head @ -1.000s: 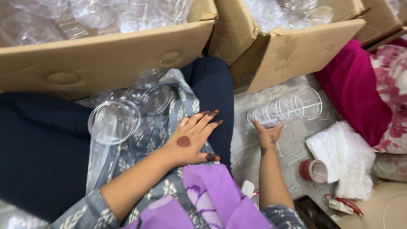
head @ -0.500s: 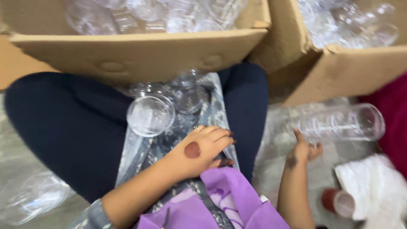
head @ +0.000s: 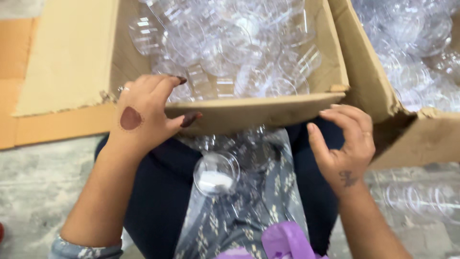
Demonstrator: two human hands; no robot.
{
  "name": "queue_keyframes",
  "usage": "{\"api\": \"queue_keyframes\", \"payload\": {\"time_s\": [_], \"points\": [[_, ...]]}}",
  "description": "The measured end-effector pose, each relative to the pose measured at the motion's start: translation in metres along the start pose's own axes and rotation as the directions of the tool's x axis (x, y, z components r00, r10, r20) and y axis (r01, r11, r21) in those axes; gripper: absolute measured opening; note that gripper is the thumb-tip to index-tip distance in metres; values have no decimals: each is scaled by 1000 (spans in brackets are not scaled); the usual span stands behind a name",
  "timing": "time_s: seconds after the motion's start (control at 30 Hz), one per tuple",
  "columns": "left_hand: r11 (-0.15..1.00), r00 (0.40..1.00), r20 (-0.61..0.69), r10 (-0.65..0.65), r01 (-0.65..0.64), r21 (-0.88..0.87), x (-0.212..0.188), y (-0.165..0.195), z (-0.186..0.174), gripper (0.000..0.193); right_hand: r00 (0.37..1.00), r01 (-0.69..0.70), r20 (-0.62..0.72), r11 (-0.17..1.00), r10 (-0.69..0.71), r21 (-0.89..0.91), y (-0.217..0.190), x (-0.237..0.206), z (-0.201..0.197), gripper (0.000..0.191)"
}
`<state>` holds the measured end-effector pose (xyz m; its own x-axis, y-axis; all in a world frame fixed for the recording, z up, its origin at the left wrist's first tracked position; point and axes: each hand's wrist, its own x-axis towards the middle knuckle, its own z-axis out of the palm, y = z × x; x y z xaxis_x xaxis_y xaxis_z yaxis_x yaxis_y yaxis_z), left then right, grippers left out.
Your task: The person sits on the floor and fits clear plastic lids onto clear plastic jars one at a time, pressing each lid down to seat it. The finished jars are stacked in groups on the floor and filled jars are placed into cardboard boxes.
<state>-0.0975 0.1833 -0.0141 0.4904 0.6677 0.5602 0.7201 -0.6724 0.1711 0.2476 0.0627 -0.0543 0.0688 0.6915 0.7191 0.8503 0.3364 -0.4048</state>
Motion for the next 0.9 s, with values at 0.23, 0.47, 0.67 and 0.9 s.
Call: {"api": "queue_keyframes", "payload": {"time_s": [0.23,0.47,0.67,0.9], "points": [[941,934,175,-311,277,193,-4,-12,34,26,981,125,156,991,-115,-56,29,127,51,17],[923,923,-13,-385,386,11,-15,-21,53,19,949,80,316,980,-19,-182,78,304,163,52],[959,960,-24,-279,280,48,-35,-52,102,22,578,-340,621,848,529,-406,64,392,233,89],[917,960,-259,105,7,399,-44,-89,155,12,410,-275,870,946,275,-170,63,374,300,78]]}}
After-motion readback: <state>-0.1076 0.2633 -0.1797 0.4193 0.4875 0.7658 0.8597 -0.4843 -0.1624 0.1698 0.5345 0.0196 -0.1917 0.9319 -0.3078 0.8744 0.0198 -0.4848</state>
